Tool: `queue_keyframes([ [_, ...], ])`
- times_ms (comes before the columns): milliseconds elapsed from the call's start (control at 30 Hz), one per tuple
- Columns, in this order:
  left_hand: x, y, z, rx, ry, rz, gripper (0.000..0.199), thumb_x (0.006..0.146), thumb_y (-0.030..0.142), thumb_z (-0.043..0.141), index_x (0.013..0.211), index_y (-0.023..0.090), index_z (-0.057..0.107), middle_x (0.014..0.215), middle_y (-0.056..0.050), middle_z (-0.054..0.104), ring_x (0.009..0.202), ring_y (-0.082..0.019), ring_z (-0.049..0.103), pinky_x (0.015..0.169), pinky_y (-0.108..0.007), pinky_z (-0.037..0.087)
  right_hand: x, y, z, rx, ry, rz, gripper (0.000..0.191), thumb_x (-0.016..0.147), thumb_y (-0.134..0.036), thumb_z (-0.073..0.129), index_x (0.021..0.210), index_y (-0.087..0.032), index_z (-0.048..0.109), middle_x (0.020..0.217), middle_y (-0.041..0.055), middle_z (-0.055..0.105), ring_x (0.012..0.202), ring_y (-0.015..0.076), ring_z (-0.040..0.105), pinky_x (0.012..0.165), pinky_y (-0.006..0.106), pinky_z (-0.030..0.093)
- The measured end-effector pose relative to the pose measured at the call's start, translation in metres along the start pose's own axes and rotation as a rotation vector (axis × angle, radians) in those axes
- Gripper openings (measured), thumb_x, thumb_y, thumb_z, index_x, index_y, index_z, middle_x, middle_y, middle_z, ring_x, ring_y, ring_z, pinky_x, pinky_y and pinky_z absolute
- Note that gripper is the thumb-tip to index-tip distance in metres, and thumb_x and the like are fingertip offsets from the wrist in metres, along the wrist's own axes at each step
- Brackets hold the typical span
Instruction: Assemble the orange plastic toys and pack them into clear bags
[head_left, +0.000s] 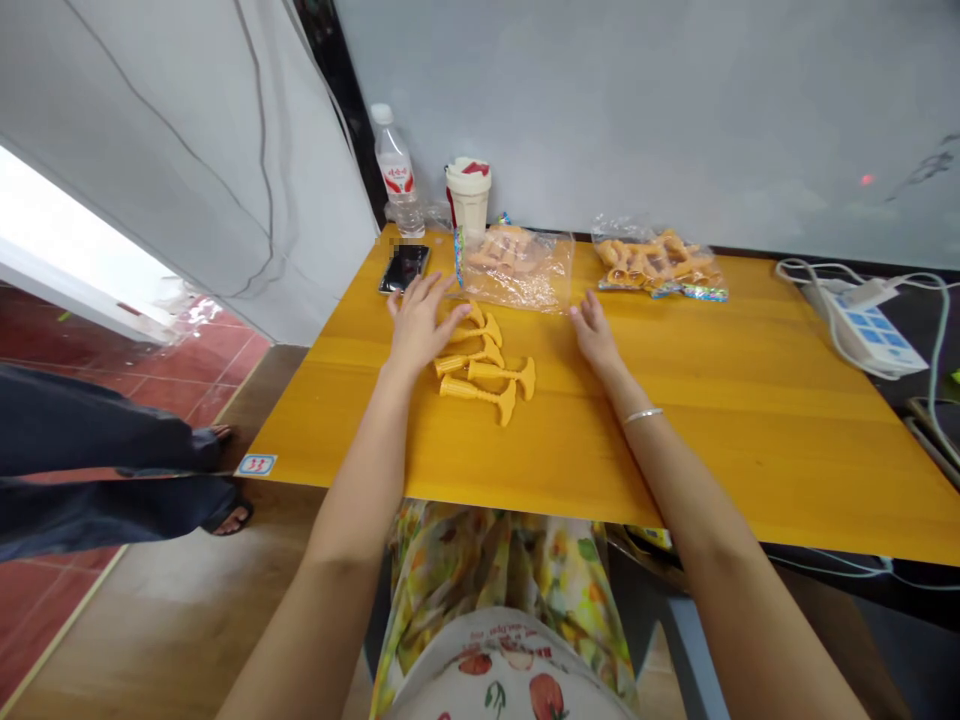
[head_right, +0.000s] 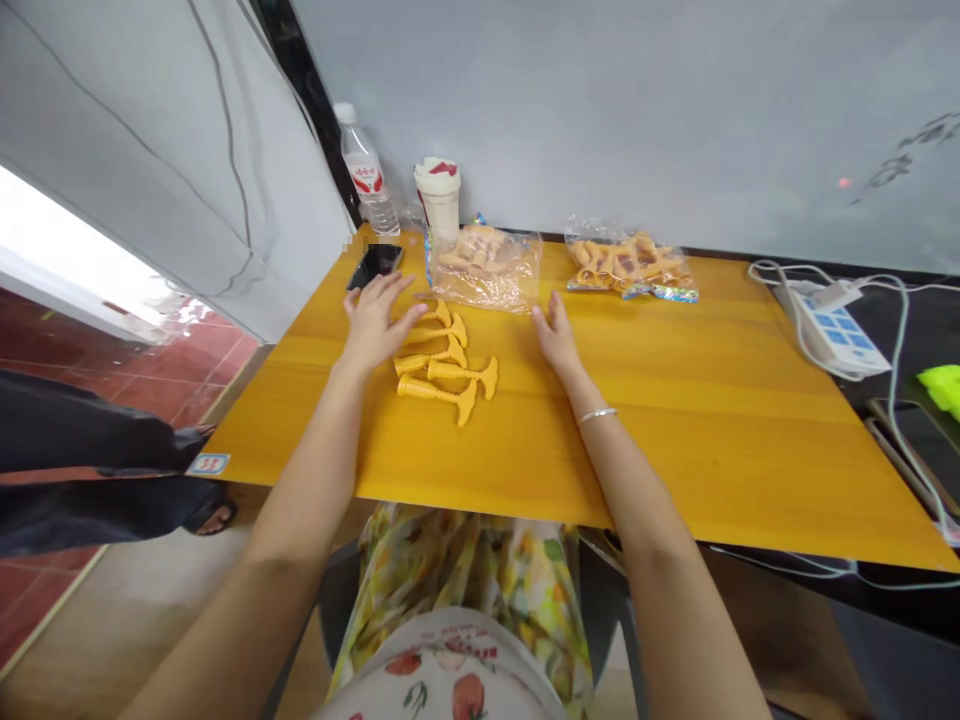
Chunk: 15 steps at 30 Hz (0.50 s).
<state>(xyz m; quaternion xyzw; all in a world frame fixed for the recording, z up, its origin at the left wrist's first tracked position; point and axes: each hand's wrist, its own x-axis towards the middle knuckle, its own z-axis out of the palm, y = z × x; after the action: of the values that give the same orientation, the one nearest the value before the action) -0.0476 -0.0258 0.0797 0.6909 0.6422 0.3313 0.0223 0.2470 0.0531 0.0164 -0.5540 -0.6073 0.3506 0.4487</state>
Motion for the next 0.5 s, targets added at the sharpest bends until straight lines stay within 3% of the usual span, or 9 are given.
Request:
queue_keyframes([
  [100, 0.004, -0.007, 0.005, -0.024, 0.156, -0.085, 0.044, 0.098, 0.047, 0.043, 0.138, 0.03, 0.054, 0.144, -0.009, 0.055, 0.139, -0.027, 0.043, 0.118, -0.048, 0.019, 0.028, -0.009, 0.011, 0.208, 0.143, 0.182, 0.08, 0.086, -0.034, 0.063, 0.153, -0.011, 0.026, 0.149, 0.0204, 0.047, 0.136, 0.0204, 0.049, 0.114, 0.039, 0.039],
  [167, 0.005, -0.012, 0.008, -0.045, 0.212, -0.119, 0.042, 0.1, 0.044, 0.038, 0.135, 0.028, 0.055, 0.14, -0.009, 0.058, 0.136, -0.026, 0.047, 0.117, -0.046, 0.021, 0.039, -0.016, 0.017, 0.292, 0.163, 0.235, 0.069, 0.08, -0.025, 0.068, 0.142, -0.012, 0.042, 0.126, 0.0156, 0.064, 0.115, 0.0187, 0.064, 0.104, 0.036, 0.048],
  [233, 0.006, -0.016, 0.009, -0.055, 0.245, -0.151, 0.041, 0.101, 0.042, 0.035, 0.132, 0.027, 0.057, 0.136, -0.01, 0.061, 0.133, -0.025, 0.049, 0.115, -0.044, 0.024, 0.042, -0.022, 0.019, 0.347, 0.129, 0.251, 0.045, 0.074, -0.022, 0.072, 0.116, -0.014, 0.06, 0.094, 0.0058, 0.07, 0.088, 0.0158, 0.069, 0.088, 0.032, 0.056],
  [300, 0.007, -0.019, 0.011, -0.063, 0.259, -0.18, 0.041, 0.102, 0.042, 0.033, 0.13, 0.026, 0.058, 0.134, -0.01, 0.062, 0.131, -0.025, 0.051, 0.113, -0.043, 0.027, 0.037, -0.025, 0.015, 0.373, 0.104, 0.246, 0.024, 0.073, -0.025, 0.073, 0.092, -0.018, 0.061, 0.074, -0.0022, 0.062, 0.067, 0.0118, 0.065, 0.07, 0.026, 0.056],
  [367, 0.008, -0.02, 0.013, -0.083, 0.251, -0.198, 0.04, 0.102, 0.042, 0.033, 0.129, 0.025, 0.058, 0.133, -0.01, 0.063, 0.129, -0.025, 0.053, 0.111, -0.043, 0.03, 0.025, -0.027, 0.008, 0.433, 0.18, 0.23, 0.019, 0.074, -0.029, 0.071, 0.081, -0.021, 0.055, 0.067, -0.0062, 0.056, 0.059, 0.0094, 0.06, 0.061, 0.022, 0.054],
  [500, 0.009, -0.022, 0.019, -0.101, 0.158, -0.229, 0.04, 0.1, 0.046, 0.038, 0.124, 0.024, 0.061, 0.13, -0.013, 0.064, 0.126, -0.03, 0.054, 0.109, -0.049, 0.033, -0.017, -0.027, -0.008, 0.681, 0.42, 0.226, 0.017, 0.078, -0.025, 0.064, 0.076, -0.023, 0.047, 0.066, -0.0079, 0.055, 0.061, 0.0082, 0.062, 0.067, 0.021, 0.057],
])
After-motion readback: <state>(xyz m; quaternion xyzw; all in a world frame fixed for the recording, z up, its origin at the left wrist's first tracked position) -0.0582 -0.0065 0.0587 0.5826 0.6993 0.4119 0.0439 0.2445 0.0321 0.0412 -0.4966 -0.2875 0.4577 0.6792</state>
